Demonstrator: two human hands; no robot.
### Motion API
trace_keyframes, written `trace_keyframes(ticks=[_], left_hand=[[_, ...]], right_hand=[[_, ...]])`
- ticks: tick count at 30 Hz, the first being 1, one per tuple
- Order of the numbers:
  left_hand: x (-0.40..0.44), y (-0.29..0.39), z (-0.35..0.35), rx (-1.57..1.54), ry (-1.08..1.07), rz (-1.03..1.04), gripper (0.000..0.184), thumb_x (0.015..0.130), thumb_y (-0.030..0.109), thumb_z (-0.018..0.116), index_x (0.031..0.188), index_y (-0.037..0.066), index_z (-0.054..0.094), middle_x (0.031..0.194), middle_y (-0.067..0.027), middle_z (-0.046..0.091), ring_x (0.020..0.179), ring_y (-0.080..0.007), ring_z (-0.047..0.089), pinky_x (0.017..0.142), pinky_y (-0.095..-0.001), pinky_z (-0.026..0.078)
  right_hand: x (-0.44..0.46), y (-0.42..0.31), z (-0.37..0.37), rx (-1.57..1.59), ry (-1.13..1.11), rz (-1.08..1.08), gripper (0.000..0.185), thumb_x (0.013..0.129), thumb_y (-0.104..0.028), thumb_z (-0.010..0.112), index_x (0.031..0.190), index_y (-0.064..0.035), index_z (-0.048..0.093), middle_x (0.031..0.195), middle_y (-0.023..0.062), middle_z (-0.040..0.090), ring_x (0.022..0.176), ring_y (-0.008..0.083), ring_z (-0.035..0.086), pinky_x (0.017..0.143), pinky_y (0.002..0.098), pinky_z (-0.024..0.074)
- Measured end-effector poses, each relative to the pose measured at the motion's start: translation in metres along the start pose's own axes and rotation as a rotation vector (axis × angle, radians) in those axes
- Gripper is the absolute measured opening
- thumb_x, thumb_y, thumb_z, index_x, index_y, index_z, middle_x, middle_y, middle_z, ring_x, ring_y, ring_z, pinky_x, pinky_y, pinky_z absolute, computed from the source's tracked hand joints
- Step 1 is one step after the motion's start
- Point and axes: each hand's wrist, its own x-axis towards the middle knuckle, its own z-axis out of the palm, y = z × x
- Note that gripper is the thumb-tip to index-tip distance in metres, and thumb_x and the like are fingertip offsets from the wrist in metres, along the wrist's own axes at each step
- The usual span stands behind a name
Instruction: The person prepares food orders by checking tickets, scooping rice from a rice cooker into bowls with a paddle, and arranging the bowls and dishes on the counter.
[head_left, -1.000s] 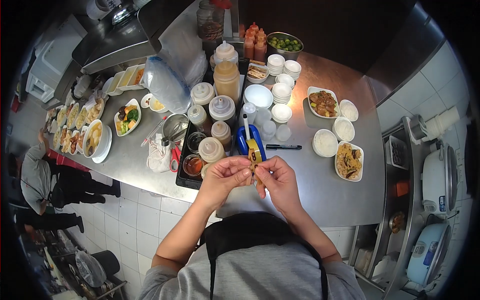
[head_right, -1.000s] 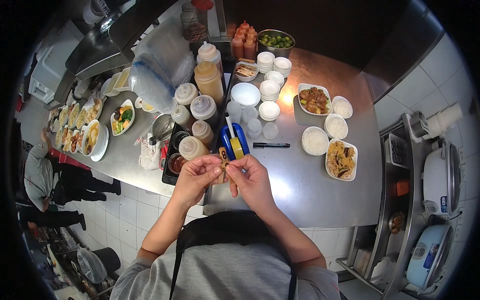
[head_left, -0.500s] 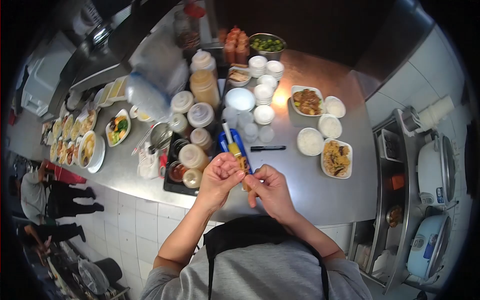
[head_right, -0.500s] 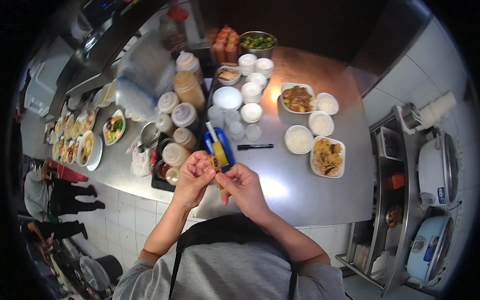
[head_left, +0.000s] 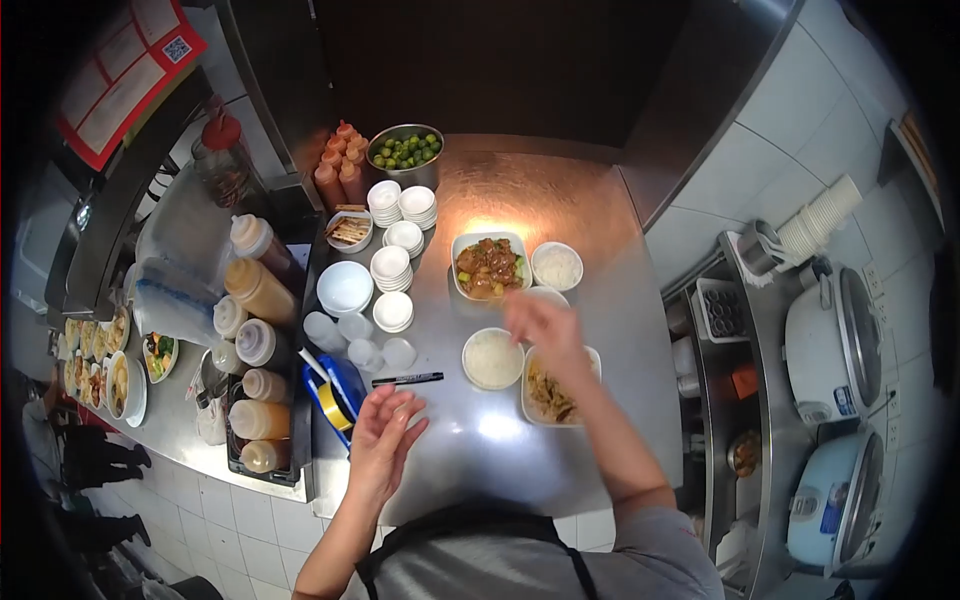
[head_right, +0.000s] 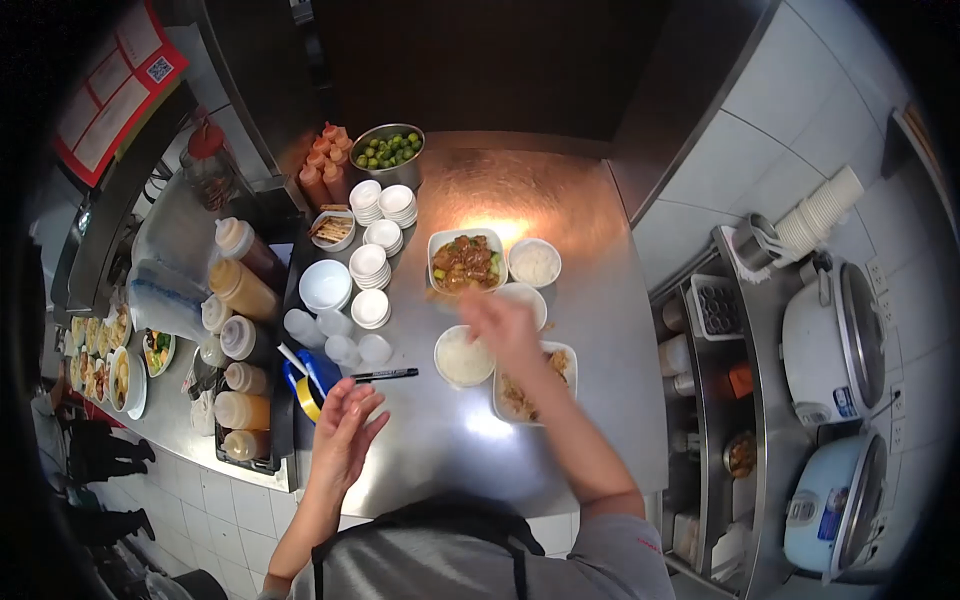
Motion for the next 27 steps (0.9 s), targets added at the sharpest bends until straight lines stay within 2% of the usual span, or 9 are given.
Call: trace_keyframes(ticks=[4, 7, 11, 14, 17, 20, 21, 22, 27], left_hand=[[-0.015, -0.002, -0.029, 0.07, 0.124, 0.032, 0.024, 0.089, 0.009, 0.055, 0.112, 0.009, 0.048, 0.104, -0.0061, 0.058, 0.092, -0.02, 0.061, 0.082, -0.035, 0.051], [-0.031, -0.002, -0.04, 0.128, 0.317, 0.052, 0.022, 0.088, 0.01, 0.056, 0.108, 0.009, 0.049, 0.099, -0.0052, 0.06, 0.088, -0.0183, 0.062, 0.078, -0.0332, 0.052], [-0.044, -0.006, -0.055, 0.115, 0.436, 0.056, 0.02, 0.087, 0.012, 0.059, 0.104, 0.009, 0.05, 0.097, -0.0042, 0.061, 0.087, -0.0174, 0.062, 0.077, -0.0321, 0.052], [-0.048, -0.008, -0.062, 0.122, 0.416, 0.009, 0.022, 0.084, 0.014, 0.062, 0.103, 0.013, 0.051, 0.098, -0.0023, 0.061, 0.087, -0.0171, 0.062, 0.077, -0.0332, 0.051], [-0.049, -0.005, -0.059, 0.162, 0.377, 0.003, 0.021, 0.087, 0.009, 0.056, 0.107, 0.01, 0.05, 0.1, -0.0052, 0.06, 0.091, -0.0183, 0.061, 0.08, -0.0323, 0.05], [-0.055, -0.005, -0.074, 0.2, 0.287, -0.006, 0.025, 0.089, 0.005, 0.05, 0.113, 0.008, 0.048, 0.105, -0.0072, 0.057, 0.096, -0.0189, 0.059, 0.083, -0.0312, 0.048], [-0.059, -0.002, -0.075, 0.185, 0.27, 0.012, 0.023, 0.089, 0.005, 0.051, 0.112, 0.007, 0.048, 0.104, -0.0063, 0.058, 0.095, -0.0179, 0.059, 0.084, -0.0306, 0.048], [-0.064, 0.001, -0.078, 0.166, 0.247, 0.025, 0.021, 0.089, 0.005, 0.051, 0.11, 0.007, 0.049, 0.103, -0.0054, 0.058, 0.095, -0.0168, 0.059, 0.085, -0.03, 0.048], [-0.107, 0.032, -0.111, 0.143, 0.177, 0.197, 0.021, 0.09, 0.008, 0.052, 0.111, 0.007, 0.049, 0.102, -0.0032, 0.056, 0.096, -0.0153, 0.058, 0.085, -0.0292, 0.048]], right_hand=[[0.134, 0.052, -0.086, -0.548, 0.027, 0.114, 0.021, 0.084, -0.015, 0.06, 0.091, 0.0035, 0.066, 0.067, 0.0114, 0.064, 0.053, 0.0108, 0.06, 0.048, 0.0246, 0.0473], [0.187, 0.094, -0.1, -0.704, -0.057, 0.212, 0.019, 0.083, -0.014, 0.06, 0.085, 0.0032, 0.067, 0.063, 0.0107, 0.062, 0.042, 0.013, 0.056, 0.042, 0.0264, 0.0457], [0.21, 0.131, -0.091, -0.915, -0.108, 0.103, 0.019, 0.08, -0.015, 0.062, 0.08, 0.0033, 0.068, 0.065, 0.0151, 0.064, 0.05, 0.018, 0.061, 0.049, 0.0307, 0.0495], [0.21, 0.137, -0.093, -1.021, -0.249, 0.115, 0.032, 0.081, -0.025, 0.063, 0.096, 0.0034, 0.064, 0.082, 0.0226, 0.065, 0.073, 0.0279, 0.064, 0.067, 0.0379, 0.0511], [0.197, 0.134, -0.096, -1.057, 0.012, -0.055, 0.067, 0.082, -0.043, 0.059, 0.126, 0.0034, 0.042, 0.119, 0.0281, 0.05, 0.107, 0.0385, 0.051, 0.089, 0.0441, 0.0405], [0.166, 0.101, -0.099, -0.567, -0.03, 0.051, 0.059, 0.087, -0.036, 0.054, 0.131, -0.0001, 0.038, 0.124, 0.0226, 0.047, 0.11, 0.0333, 0.05, 0.092, 0.0396, 0.0406], [0.148, 0.116, -0.108, -0.726, -0.013, -0.257, 0.052, 0.09, -0.035, 0.051, 0.131, -0.0047, 0.041, 0.122, 0.0153, 0.05, 0.106, 0.0255, 0.053, 0.085, 0.0365, 0.0436], [0.104, 0.024, -0.06, -0.247, -0.004, 0.183, 0.054, 0.092, -0.041, 0.046, 0.132, -0.0068, 0.041, 0.13, 0.0096, 0.044, 0.109, 0.021, 0.051, 0.085, 0.0311, 0.0452], [0.011, -0.002, -0.018, 0.36, -0.39, 0.17, 0.046, 0.09, -0.034, 0.051, 0.124, -0.004, 0.046, 0.106, 0.0121, 0.054, 0.074, 0.0188, 0.054, 0.059, 0.0299, 0.0465]])
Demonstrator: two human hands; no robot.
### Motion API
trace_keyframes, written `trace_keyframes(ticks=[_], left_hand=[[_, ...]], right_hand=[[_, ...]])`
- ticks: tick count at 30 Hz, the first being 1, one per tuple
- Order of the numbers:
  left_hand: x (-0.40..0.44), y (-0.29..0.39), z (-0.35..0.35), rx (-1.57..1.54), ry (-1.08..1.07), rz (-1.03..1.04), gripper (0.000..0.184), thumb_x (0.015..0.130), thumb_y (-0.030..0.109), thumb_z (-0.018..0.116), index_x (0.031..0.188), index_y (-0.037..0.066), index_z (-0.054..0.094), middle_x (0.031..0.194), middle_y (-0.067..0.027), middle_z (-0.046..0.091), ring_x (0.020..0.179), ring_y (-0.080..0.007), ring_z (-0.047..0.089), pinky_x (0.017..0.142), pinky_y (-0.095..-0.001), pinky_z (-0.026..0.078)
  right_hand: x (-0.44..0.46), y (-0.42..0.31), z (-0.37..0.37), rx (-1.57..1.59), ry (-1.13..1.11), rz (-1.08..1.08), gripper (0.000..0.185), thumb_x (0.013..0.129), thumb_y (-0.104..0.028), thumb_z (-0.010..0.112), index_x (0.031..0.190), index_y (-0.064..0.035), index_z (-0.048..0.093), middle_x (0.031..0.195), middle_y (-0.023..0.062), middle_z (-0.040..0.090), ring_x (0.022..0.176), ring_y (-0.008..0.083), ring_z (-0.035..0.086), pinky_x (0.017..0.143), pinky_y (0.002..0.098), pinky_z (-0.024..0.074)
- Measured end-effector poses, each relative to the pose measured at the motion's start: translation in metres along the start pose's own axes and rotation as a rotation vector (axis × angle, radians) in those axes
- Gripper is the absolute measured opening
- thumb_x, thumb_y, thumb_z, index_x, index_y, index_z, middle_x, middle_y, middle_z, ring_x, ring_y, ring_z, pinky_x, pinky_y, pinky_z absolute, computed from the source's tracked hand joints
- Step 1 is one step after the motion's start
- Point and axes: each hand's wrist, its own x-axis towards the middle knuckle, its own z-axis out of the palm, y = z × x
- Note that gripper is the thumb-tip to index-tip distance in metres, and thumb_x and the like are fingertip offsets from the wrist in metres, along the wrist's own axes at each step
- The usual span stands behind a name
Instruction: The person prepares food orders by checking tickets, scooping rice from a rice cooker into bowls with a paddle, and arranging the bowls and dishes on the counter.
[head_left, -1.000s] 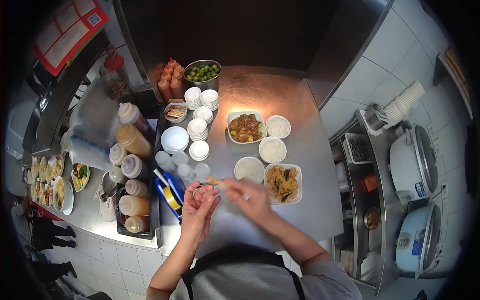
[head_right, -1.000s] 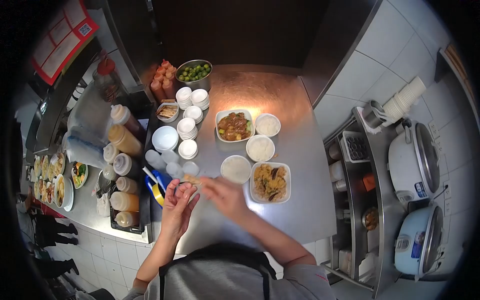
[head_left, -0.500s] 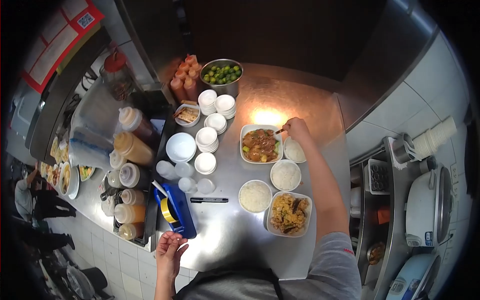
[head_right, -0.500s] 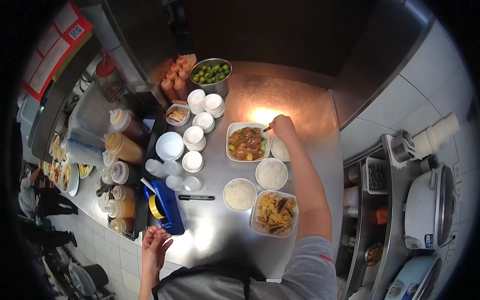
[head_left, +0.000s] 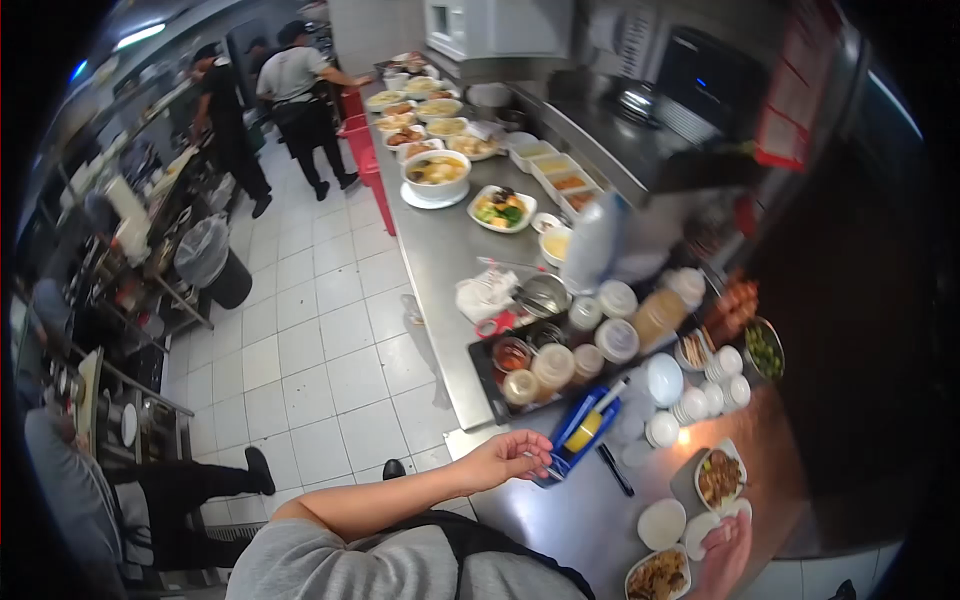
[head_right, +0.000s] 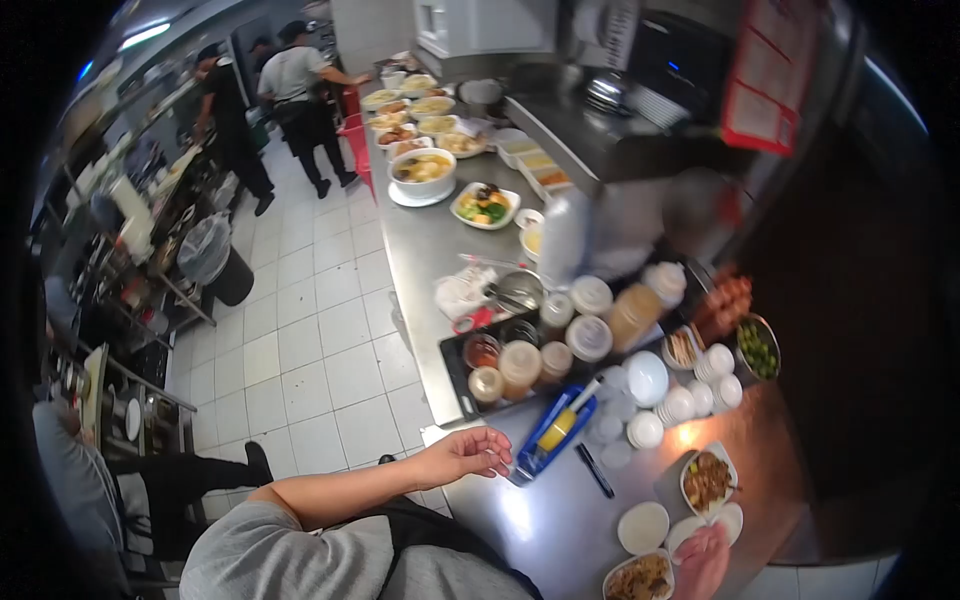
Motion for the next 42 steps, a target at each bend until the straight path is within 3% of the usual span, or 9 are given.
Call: trace_keyframes(ticks=[3, 5, 11, 15, 22, 30, 35, 39, 42], left_hand=[[-0.029, 0.024, -0.05, 0.025, 0.081, 0.046, 0.021, 0.09, 0.009, 0.052, 0.111, 0.006, 0.049, 0.102, -0.0036, 0.056, 0.096, -0.0153, 0.058, 0.085, -0.0287, 0.048], [-0.053, 0.041, -0.093, 0.009, 0.148, 0.074, 0.021, 0.09, 0.009, 0.053, 0.111, 0.006, 0.049, 0.103, -0.0047, 0.057, 0.095, -0.0164, 0.059, 0.085, -0.0289, 0.048], [-0.135, 0.088, -0.24, -0.129, 0.479, 0.164, 0.024, 0.089, 0.011, 0.054, 0.112, 0.005, 0.049, 0.104, -0.009, 0.058, 0.096, -0.0201, 0.06, 0.081, -0.03, 0.049], [-0.17, 0.119, -0.326, -0.172, 0.648, 0.235, 0.022, 0.088, 0.009, 0.054, 0.108, 0.004, 0.049, 0.101, -0.0093, 0.059, 0.091, -0.0228, 0.061, 0.079, -0.0318, 0.05], [-0.101, 0.194, -0.399, -0.048, 0.376, 0.282, 0.019, 0.088, 0.008, 0.054, 0.106, 0.005, 0.049, 0.097, -0.008, 0.059, 0.088, -0.022, 0.062, 0.076, -0.0329, 0.051], [0.054, 0.351, -0.349, 0.193, -0.154, 0.552, 0.018, 0.094, 0.019, 0.047, 0.094, 0.001, 0.053, 0.088, -0.0078, 0.06, 0.089, -0.02, 0.06, 0.078, -0.0321, 0.049], [0.124, 0.486, -0.315, 0.619, -0.189, 0.852, 0.043, 0.098, 0.03, 0.036, 0.065, 0.005, 0.048, 0.059, -0.0042, 0.056, 0.054, -0.0084, 0.048, 0.053, -0.0227, 0.039], [0.216, 0.599, -0.306, 0.512, -0.192, 1.338, 0.021, 0.092, 0.004, 0.033, 0.106, 0.003, 0.049, 0.073, -0.0061, 0.057, 0.068, -0.0143, 0.061, 0.063, -0.0262, 0.046], [0.282, 0.706, -0.317, 0.573, 0.251, 1.551, 0.031, 0.087, 0.002, 0.044, 0.117, -0.002, 0.048, 0.1, -0.0095, 0.059, 0.095, -0.0182, 0.056, 0.082, -0.0271, 0.043]], right_hand=[[-0.025, 0.011, 0.094, 0.421, -0.114, 0.155, 0.028, 0.073, -0.015, 0.058, 0.097, -0.0014, 0.061, 0.098, 0.021, 0.058, 0.096, 0.0333, 0.054, 0.081, 0.0483, 0.0416], [-0.005, 0.036, 0.17, 0.374, -0.734, -0.258, 0.052, 0.083, -0.034, 0.062, 0.121, -0.0023, 0.047, 0.103, 0.0134, 0.054, 0.072, 0.023, 0.055, 0.058, 0.0332, 0.0479], [0.036, 0.069, 0.425, -0.226, -1.248, 0.162, 0.049, 0.082, -0.022, 0.063, 0.123, -0.0001, 0.048, 0.106, 0.0102, 0.057, 0.09, 0.0183, 0.058, 0.074, 0.0281, 0.0461], [0.081, 0.162, 0.525, -1.032, -0.915, -0.12, 0.052, 0.079, -0.03, 0.064, 0.121, -0.0027, 0.05, 0.112, 0.0167, 0.054, 0.099, 0.0301, 0.056, 0.086, 0.034, 0.0442], [0.132, 0.252, 0.551, -1.424, -0.15, -0.099, 0.06, 0.076, -0.035, 0.065, 0.126, -0.0067, 0.047, 0.127, 0.0146, 0.041, 0.121, 0.0364, 0.034, 0.096, 0.0522, 0.0307], [0.174, 0.277, 0.546, -1.536, -0.047, -0.161, 0.042, 0.072, -0.033, 0.069, 0.104, -0.0057, 0.063, 0.104, 0.0142, 0.052, 0.101, 0.031, 0.049, 0.087, 0.0392, 0.0416], [0.193, 0.301, 0.525, -1.435, -0.097, -0.01, 0.048, 0.068, -0.033, 0.071, 0.108, -0.0085, 0.06, 0.109, 0.0143, 0.051, 0.104, 0.0323, 0.047, 0.088, 0.0442, 0.0387], [0.187, 0.264, 0.55, -1.457, -0.095, -0.032, 0.035, 0.074, -0.019, 0.059, 0.103, 0.0024, 0.06, 0.1, 0.0261, 0.058, 0.098, 0.0349, 0.055, 0.079, 0.0463, 0.0446], [0.179, 0.262, 0.555, -1.496, -0.049, -0.035, 0.038, 0.075, -0.025, 0.059, 0.105, -0.0021, 0.06, 0.103, 0.0221, 0.057, 0.096, 0.0358, 0.055, 0.081, 0.0445, 0.0442]])
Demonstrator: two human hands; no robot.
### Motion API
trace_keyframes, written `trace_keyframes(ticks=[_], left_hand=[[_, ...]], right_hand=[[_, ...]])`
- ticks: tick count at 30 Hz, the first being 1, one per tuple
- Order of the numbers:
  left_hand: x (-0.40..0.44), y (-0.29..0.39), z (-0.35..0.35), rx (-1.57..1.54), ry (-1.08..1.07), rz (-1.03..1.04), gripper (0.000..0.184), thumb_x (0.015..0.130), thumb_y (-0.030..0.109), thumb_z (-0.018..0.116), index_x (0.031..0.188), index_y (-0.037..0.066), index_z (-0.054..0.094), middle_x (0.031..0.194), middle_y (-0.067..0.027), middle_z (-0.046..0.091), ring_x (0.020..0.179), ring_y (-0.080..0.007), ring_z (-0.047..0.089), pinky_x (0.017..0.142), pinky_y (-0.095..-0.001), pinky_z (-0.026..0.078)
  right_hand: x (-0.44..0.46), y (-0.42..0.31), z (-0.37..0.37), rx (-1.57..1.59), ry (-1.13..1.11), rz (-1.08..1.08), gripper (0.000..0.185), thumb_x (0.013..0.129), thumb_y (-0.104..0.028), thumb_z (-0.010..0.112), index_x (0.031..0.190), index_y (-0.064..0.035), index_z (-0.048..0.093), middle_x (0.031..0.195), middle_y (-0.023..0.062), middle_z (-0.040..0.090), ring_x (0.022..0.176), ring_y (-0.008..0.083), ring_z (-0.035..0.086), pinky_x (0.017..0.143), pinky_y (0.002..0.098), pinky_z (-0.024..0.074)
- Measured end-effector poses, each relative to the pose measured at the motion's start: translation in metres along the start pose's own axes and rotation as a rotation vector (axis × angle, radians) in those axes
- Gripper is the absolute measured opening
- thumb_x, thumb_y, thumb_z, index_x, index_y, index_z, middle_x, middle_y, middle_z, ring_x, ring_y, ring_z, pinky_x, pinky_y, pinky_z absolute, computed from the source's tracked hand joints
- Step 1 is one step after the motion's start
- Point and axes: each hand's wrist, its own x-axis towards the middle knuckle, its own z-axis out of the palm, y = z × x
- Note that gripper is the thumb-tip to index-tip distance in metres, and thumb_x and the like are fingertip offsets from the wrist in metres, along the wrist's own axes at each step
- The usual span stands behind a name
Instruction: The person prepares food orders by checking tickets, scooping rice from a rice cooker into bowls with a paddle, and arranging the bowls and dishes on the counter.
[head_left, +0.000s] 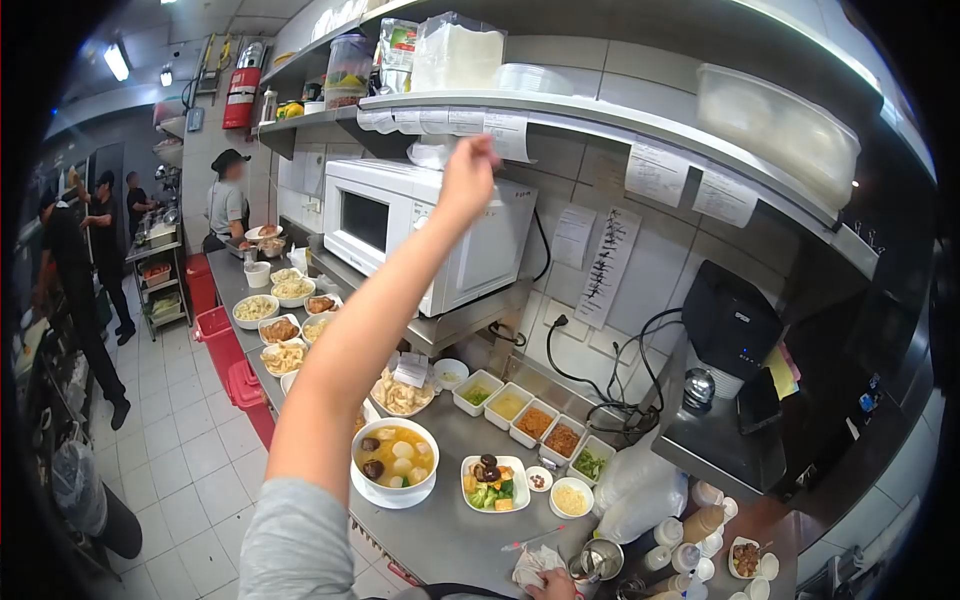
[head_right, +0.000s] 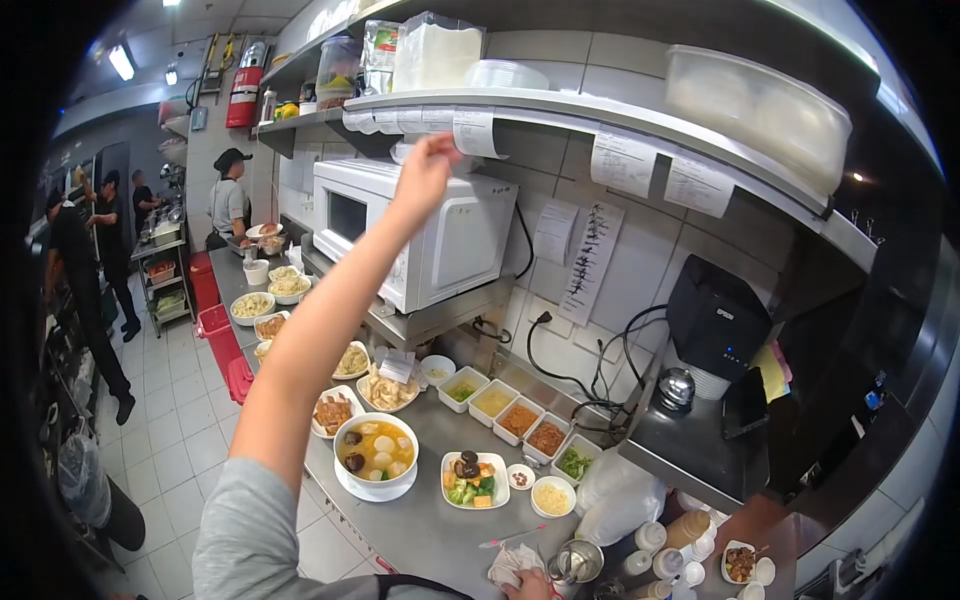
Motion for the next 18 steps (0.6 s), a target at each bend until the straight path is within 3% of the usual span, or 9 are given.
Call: trace_keyframes(ticks=[3, 4, 6, 9, 12, 14, 15, 16, 18], left_hand=[[0.069, -0.057, 0.003, 0.007, 0.188, -0.264, 0.03, 0.087, 0.017, 0.055, 0.109, -0.003, 0.057, 0.102, -0.0113, 0.06, 0.092, -0.0183, 0.055, 0.082, -0.0262, 0.042], [0.08, -0.061, 0.001, -0.006, 0.182, -0.26, 0.03, 0.087, 0.017, 0.055, 0.109, -0.003, 0.057, 0.102, -0.0113, 0.06, 0.092, -0.0183, 0.055, 0.082, -0.0262, 0.042], [0.095, -0.072, -0.002, -0.125, 0.038, -0.498, 0.036, 0.086, 0.03, 0.06, 0.102, -0.002, 0.062, 0.097, -0.0103, 0.063, 0.088, -0.0161, 0.055, 0.079, -0.0261, 0.043], [0.103, -0.088, 0.002, -0.131, -0.119, -0.441, 0.042, 0.083, 0.037, 0.064, 0.099, -0.003, 0.063, 0.089, -0.0072, 0.064, 0.081, -0.0135, 0.056, 0.074, -0.0256, 0.044], [0.09, -0.063, 0.026, -0.282, -0.175, -0.377, 0.04, 0.082, 0.035, 0.066, 0.097, -0.003, 0.064, 0.086, -0.0042, 0.064, 0.072, -0.0108, 0.056, 0.067, -0.0241, 0.045], [0.084, -0.056, 0.053, -0.48, -0.234, -0.317, 0.035, 0.081, 0.031, 0.067, 0.094, -0.002, 0.065, 0.081, -0.0033, 0.064, 0.071, -0.0089, 0.056, 0.065, -0.0235, 0.045], [0.073, -0.028, 0.058, -0.424, -0.226, -0.32, 0.032, 0.082, 0.03, 0.067, 0.092, -0.001, 0.065, 0.078, -0.0036, 0.064, 0.071, -0.0083, 0.057, 0.062, -0.0221, 0.045], [0.068, -0.022, 0.071, -0.552, -0.228, -0.345, 0.032, 0.082, 0.029, 0.067, 0.088, -0.002, 0.066, 0.077, -0.0049, 0.065, 0.069, -0.0087, 0.056, 0.062, -0.022, 0.044], [0.063, -0.017, 0.091, -0.702, -0.255, -0.369, 0.032, 0.082, 0.028, 0.067, 0.085, -0.004, 0.067, 0.077, -0.0061, 0.065, 0.068, -0.0092, 0.056, 0.063, -0.022, 0.044]], right_hand=[[-0.001, -0.01, -0.017, 0.04, -0.117, 0.088, 0.041, 0.082, -0.033, 0.055, 0.112, -0.0053, 0.058, 0.119, 0.0209, 0.05, 0.109, 0.0348, 0.048, 0.09, 0.0442, 0.0397], [0.001, -0.013, -0.022, 0.054, -0.151, 0.122, 0.042, 0.085, -0.035, 0.053, 0.114, -0.0063, 0.057, 0.124, 0.0205, 0.048, 0.114, 0.0344, 0.046, 0.093, 0.044, 0.0382], [0.006, -0.013, -0.021, 0.068, -0.175, 0.171, 0.043, 0.087, -0.038, 0.052, 0.117, -0.0074, 0.056, 0.13, 0.0201, 0.045, 0.119, 0.0341, 0.044, 0.096, 0.0439, 0.0367], [0.005, -0.016, -0.011, 0.078, -0.179, 0.258, 0.052, 0.084, -0.04, 0.056, 0.128, -0.0132, 0.047, 0.133, 0.0184, 0.043, 0.121, 0.037, 0.04, 0.095, 0.0504, 0.0347], [-0.003, -0.057, -0.034, 0.004, 0.095, 0.287, 0.037, 0.071, -0.027, 0.062, 0.102, -0.0062, 0.062, 0.098, 0.0175, 0.061, 0.085, 0.0351, 0.06, 0.075, 0.0446, 0.0466], [0.006, -0.083, -0.051, -0.006, 0.086, 0.425, 0.038, 0.07, -0.029, 0.063, 0.101, -0.0084, 0.063, 0.099, 0.0152, 0.062, 0.085, 0.0348, 0.06, 0.075, 0.0443, 0.0468], [0.005, -0.091, -0.054, -0.025, 0.074, 0.538, 0.038, 0.069, -0.031, 0.064, 0.101, -0.0106, 0.063, 0.099, 0.0129, 0.062, 0.084, 0.0346, 0.06, 0.074, 0.0439, 0.047], [0.005, -0.087, -0.046, -0.1, 0.12, 0.449, 0.04, 0.067, -0.033, 0.065, 0.097, -0.0061, 0.062, 0.098, 0.0153, 0.062, 0.085, 0.032, 0.06, 0.075, 0.0419, 0.0471], [0.009, -0.068, -0.016, -0.074, 0.171, 0.472, 0.04, 0.067, -0.032, 0.065, 0.096, -0.0036, 0.062, 0.096, 0.0166, 0.061, 0.084, 0.0318, 0.06, 0.076, 0.0417, 0.0467]])
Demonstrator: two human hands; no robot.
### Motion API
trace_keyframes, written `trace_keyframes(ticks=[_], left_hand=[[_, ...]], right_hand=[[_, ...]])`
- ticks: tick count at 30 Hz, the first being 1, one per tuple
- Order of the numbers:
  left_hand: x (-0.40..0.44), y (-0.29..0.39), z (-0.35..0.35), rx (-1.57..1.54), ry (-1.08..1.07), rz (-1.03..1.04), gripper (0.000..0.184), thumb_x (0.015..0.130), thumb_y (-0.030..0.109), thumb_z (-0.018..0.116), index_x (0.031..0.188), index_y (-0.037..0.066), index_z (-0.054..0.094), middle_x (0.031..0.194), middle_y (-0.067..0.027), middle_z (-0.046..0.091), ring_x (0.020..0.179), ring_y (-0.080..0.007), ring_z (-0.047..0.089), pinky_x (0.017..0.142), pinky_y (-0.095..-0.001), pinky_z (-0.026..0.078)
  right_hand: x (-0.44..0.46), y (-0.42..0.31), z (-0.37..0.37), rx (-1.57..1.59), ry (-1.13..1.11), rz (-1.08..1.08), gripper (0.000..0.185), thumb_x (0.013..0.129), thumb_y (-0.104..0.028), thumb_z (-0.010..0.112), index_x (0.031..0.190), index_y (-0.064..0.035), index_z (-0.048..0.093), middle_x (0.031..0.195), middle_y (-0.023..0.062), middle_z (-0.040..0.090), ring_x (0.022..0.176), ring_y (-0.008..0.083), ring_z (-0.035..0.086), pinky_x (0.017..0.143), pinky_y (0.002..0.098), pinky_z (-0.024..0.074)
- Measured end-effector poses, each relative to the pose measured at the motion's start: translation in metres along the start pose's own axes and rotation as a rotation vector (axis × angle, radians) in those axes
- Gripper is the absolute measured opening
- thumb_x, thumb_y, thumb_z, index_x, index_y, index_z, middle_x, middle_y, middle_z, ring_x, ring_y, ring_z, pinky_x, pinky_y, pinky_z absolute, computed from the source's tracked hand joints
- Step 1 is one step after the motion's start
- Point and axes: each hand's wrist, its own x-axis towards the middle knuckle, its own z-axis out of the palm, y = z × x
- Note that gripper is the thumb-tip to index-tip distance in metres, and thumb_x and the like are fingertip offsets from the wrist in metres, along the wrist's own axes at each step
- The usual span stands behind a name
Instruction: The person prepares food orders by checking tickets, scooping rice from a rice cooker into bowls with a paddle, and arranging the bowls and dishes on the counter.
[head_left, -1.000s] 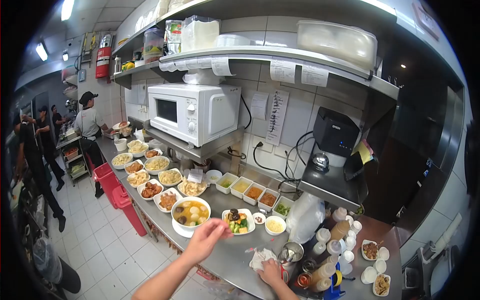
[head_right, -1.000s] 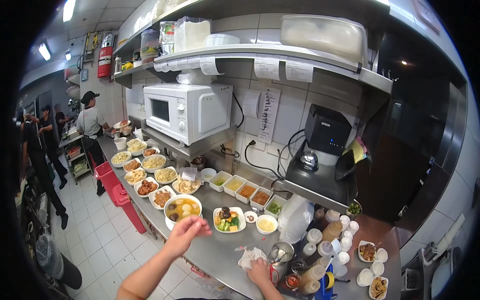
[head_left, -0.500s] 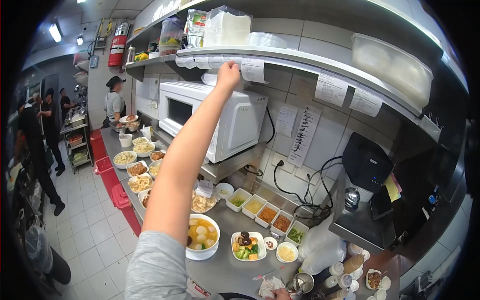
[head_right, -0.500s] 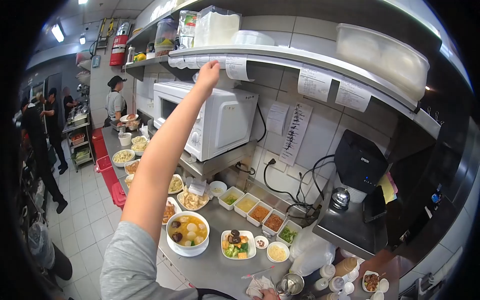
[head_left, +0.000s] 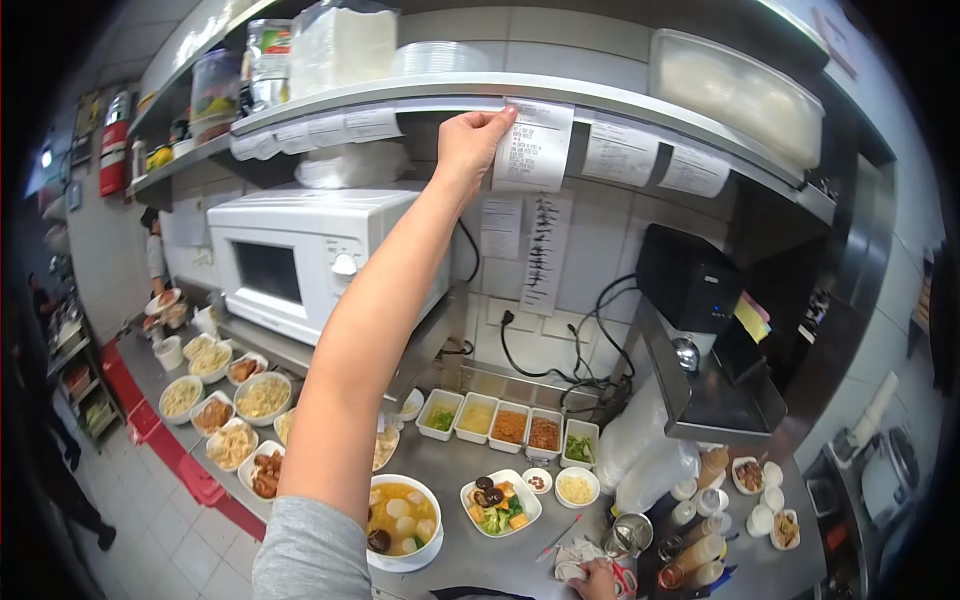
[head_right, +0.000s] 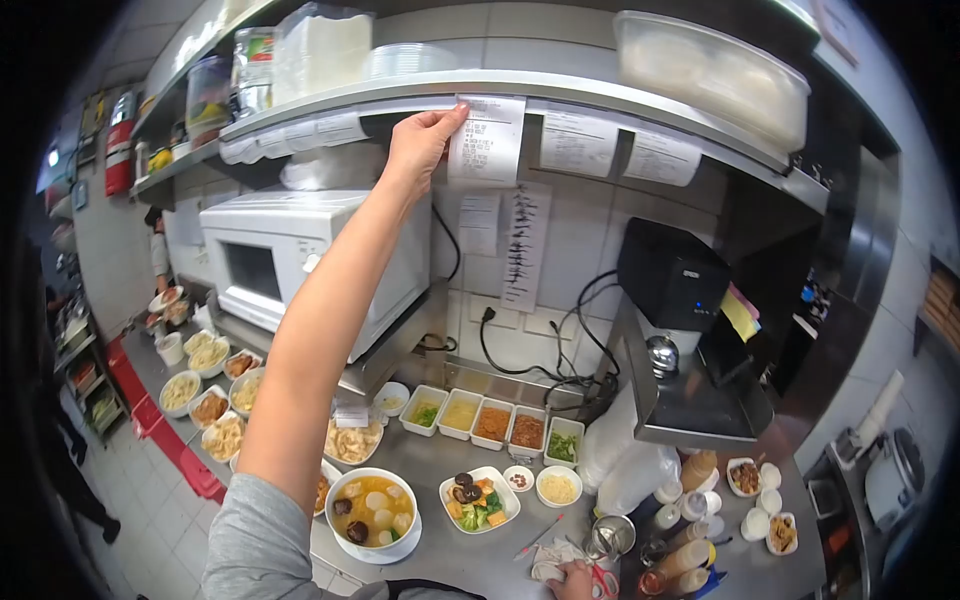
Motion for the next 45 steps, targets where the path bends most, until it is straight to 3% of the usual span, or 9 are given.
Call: trace_keyframes(ticks=[7, 15, 26, 29, 32, 36, 38, 41, 45], left_hand=[[-0.005, -0.008, 0.004, -0.196, -0.057, -0.14, 0.043, 0.088, 0.041, 0.056, 0.085, 0.0, 0.063, 0.069, -0.0029, 0.061, 0.054, -0.0078, 0.052, 0.05, -0.023, 0.041], [-0.023, -0.013, -0.012, -0.157, -0.178, -0.119, 0.027, 0.08, 0.015, 0.066, 0.101, 0.0, 0.062, 0.09, -0.0074, 0.065, 0.081, -0.014, 0.063, 0.071, -0.0253, 0.05], [-0.014, -0.008, -0.001, -0.098, -0.089, -0.117, 0.016, 0.075, 0.017, 0.064, 0.077, 0.001, 0.064, 0.07, -0.004, 0.061, 0.06, -0.0103, 0.054, 0.057, -0.0235, 0.044], [-0.01, -0.01, -0.001, -0.187, -0.092, -0.229, 0.022, 0.082, 0.018, 0.051, 0.083, -0.002, 0.06, 0.077, -0.0097, 0.062, 0.065, -0.0154, 0.059, 0.06, -0.0282, 0.048], [-0.001, -0.02, -0.007, -0.64, -0.161, -0.373, 0.033, 0.086, 0.015, 0.03, 0.104, -0.008, 0.047, 0.095, -0.0193, 0.061, 0.085, -0.0247, 0.062, 0.072, -0.038, 0.053], [-0.006, -0.017, -0.014, -0.621, -0.157, -0.385, 0.034, 0.086, 0.016, 0.033, 0.101, -0.008, 0.051, 0.096, -0.0183, 0.061, 0.087, -0.0246, 0.062, 0.077, -0.0364, 0.051], [-0.019, -0.008, -0.022, -0.319, -0.076, -0.329, 0.036, 0.088, 0.019, 0.033, 0.111, 0.0, 0.054, 0.11, -0.0098, 0.061, 0.101, -0.0218, 0.058, 0.089, -0.0338, 0.04], [-0.061, 0.01, -0.044, -0.179, 0.002, -0.128, 0.038, 0.091, 0.019, 0.034, 0.118, 0.002, 0.054, 0.121, -0.0093, 0.056, 0.12, -0.023, 0.045, 0.103, -0.0347, 0.024], [-0.174, 0.062, -0.104, -0.238, -0.212, -0.098, 0.038, 0.093, 0.02, 0.036, 0.113, -0.006, 0.054, 0.123, -0.0188, 0.052, 0.119, -0.0285, 0.047, 0.102, -0.0426, 0.032]], right_hand=[[0.003, 0.025, 0.058, 0.242, 0.078, 0.0, 0.039, 0.067, -0.019, 0.062, 0.099, 0.002, 0.058, 0.101, 0.0232, 0.056, 0.093, 0.0383, 0.053, 0.085, 0.043, 0.0413], [0.005, 0.029, 0.06, 0.183, 0.001, 0.059, 0.035, 0.07, -0.018, 0.06, 0.099, 0.0009, 0.058, 0.103, 0.0241, 0.055, 0.099, 0.0386, 0.05, 0.088, 0.0442, 0.0386], [0.003, 0.024, 0.034, -0.018, 0.049, -0.065, 0.034, 0.073, -0.029, 0.062, 0.098, -0.0058, 0.06, 0.094, 0.0157, 0.061, 0.088, 0.0294, 0.058, 0.078, 0.0401, 0.0455], [0.005, 0.021, 0.03, 0.032, 0.004, 0.035, 0.039, 0.072, -0.035, 0.064, 0.101, -0.0097, 0.061, 0.094, 0.0138, 0.062, 0.085, 0.0285, 0.06, 0.075, 0.0401, 0.0469], [-0.007, -0.008, -0.017, 0.032, -0.031, 0.042, 0.04, 0.071, -0.037, 0.065, 0.104, -0.0139, 0.061, 0.096, 0.0118, 0.063, 0.085, 0.0273, 0.061, 0.074, 0.0395, 0.0477], [-0.003, 0.001, -0.002, 0.056, 0.021, 0.011, 0.037, 0.072, -0.037, 0.065, 0.103, -0.0172, 0.062, 0.096, 0.0113, 0.064, 0.086, 0.0266, 0.061, 0.074, 0.0379, 0.0482], [-0.005, -0.004, -0.012, 0.067, -0.026, 0.011, 0.039, 0.072, -0.037, 0.065, 0.103, -0.013, 0.062, 0.097, 0.0139, 0.063, 0.089, 0.0289, 0.061, 0.075, 0.0387, 0.0478], [0.02, 0.055, 0.079, 0.014, 0.055, -0.131, 0.042, 0.071, -0.038, 0.065, 0.101, -0.0081, 0.062, 0.097, 0.0159, 0.062, 0.089, 0.0308, 0.06, 0.076, 0.0397, 0.0476], [0.011, 0.009, 0.041, -0.086, -0.187, 0.086, 0.056, 0.073, -0.036, 0.065, 0.121, -0.0087, 0.052, 0.12, 0.0188, 0.053, 0.11, 0.0373, 0.048, 0.092, 0.0463, 0.0372]])
